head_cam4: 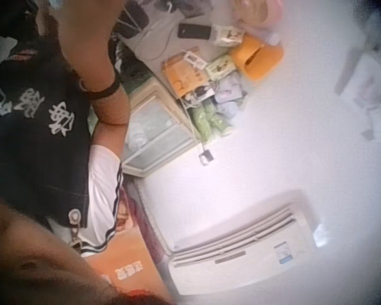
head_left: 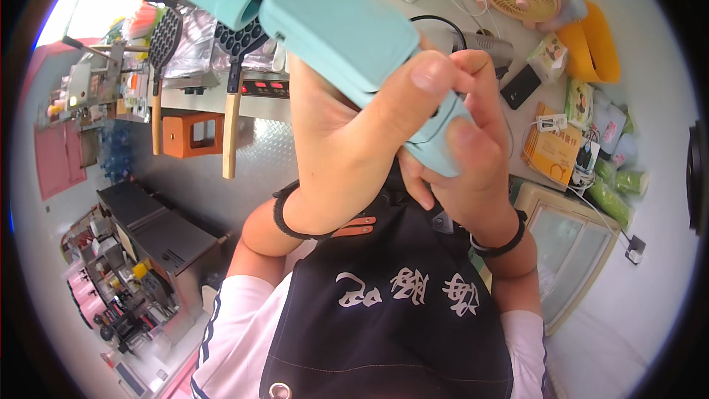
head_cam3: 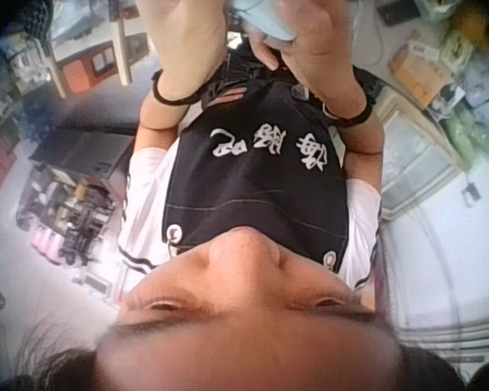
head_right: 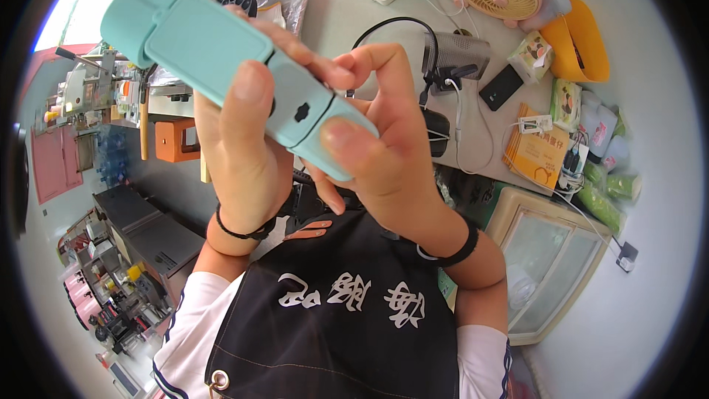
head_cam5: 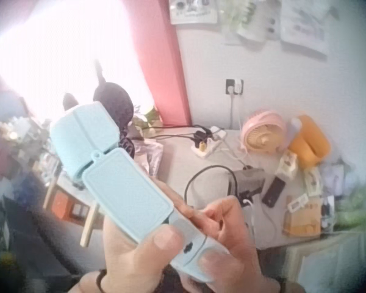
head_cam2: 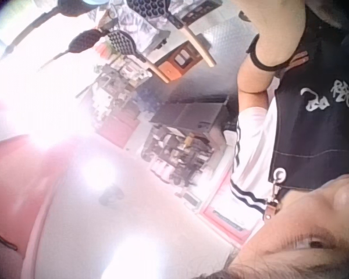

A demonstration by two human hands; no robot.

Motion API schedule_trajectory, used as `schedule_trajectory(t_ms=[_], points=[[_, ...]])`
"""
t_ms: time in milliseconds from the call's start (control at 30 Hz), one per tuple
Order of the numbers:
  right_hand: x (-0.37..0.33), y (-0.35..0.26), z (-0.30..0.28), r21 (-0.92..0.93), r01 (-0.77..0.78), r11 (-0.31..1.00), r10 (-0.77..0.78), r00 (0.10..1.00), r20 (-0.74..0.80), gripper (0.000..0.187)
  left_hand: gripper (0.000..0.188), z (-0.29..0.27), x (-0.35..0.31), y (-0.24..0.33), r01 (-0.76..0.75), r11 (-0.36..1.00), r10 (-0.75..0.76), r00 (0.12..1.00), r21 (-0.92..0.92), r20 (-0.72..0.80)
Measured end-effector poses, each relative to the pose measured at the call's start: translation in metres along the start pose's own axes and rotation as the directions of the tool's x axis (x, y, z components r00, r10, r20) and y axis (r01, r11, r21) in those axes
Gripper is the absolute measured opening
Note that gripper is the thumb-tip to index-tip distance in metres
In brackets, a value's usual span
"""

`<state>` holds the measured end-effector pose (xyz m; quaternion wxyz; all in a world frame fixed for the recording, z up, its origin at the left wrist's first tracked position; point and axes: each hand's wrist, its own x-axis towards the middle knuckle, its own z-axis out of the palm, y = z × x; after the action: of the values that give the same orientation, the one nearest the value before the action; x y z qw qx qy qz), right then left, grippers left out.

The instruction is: Assemble a small gimbal camera into a protective case and pack it into a handbag.

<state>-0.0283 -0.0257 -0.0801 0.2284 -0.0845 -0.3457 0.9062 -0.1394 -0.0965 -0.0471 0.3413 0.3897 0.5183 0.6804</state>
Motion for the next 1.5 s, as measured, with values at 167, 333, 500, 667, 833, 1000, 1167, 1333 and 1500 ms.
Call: schedule_trajectory(t_ms=[167, 333, 500, 667, 833, 1000, 1167, 1333, 1500], points=[[0.001, -0.005, -0.002, 0.173, -0.051, 0.984, 0.029, 0.991, 0.127, 0.037, 0.062, 0.001, 0.005, 0.011, -0.056, 0.992, 0.070, 0.990, 0.111, -0.122], [-0.004, -0.004, 0.007, 0.185, -0.107, 0.977, 0.084, 0.988, 0.131, 0.037, 0.068, 0.004, 0.013, 0.021, -0.147, 0.840, 0.145, 0.988, -0.523, -0.045], [-0.007, 0.000, 0.007, 0.099, -0.082, 0.992, 0.071, 0.992, 0.109, 0.039, 0.060, 0.000, 0.016, 0.025, -0.110, 0.724, 0.140, 0.990, -0.681, -0.011], [-0.008, 0.001, 0.009, 0.075, -0.015, 0.997, 0.010, 0.998, 0.060, 0.041, 0.055, 0.018, 0.014, 0.027, -0.181, 0.785, 0.145, 0.984, -0.592, -0.108], [-0.010, 0.005, 0.009, 0.068, 0.067, 0.995, -0.068, 0.998, 0.005, 0.043, 0.060, 0.022, 0.017, 0.017, -0.165, 0.769, 0.063, 0.981, -0.618, -0.184], [-0.008, 0.005, 0.010, 0.104, 0.092, 0.990, -0.091, 0.996, -0.021, 0.044, 0.065, 0.038, 0.014, 0.036, -0.161, 0.940, 0.063, 0.949, -0.301, -0.309], [-0.008, 0.005, 0.010, 0.129, 0.063, 0.990, -0.064, 0.998, 0.001, 0.045, 0.068, 0.018, 0.018, 0.009, -0.243, 0.854, 0.237, 0.969, -0.460, -0.072], [-0.008, 0.002, 0.009, 0.101, 0.015, 0.995, -0.021, 0.998, 0.058, 0.045, 0.067, 0.012, 0.016, -0.001, -0.309, 0.775, 0.320, 0.944, -0.551, -0.080], [-0.008, 0.001, 0.005, 0.064, 0.023, 0.998, -0.029, 0.995, 0.097, 0.043, 0.066, 0.014, 0.010, 0.015, -0.113, 0.862, 0.072, 0.992, -0.494, -0.102]])
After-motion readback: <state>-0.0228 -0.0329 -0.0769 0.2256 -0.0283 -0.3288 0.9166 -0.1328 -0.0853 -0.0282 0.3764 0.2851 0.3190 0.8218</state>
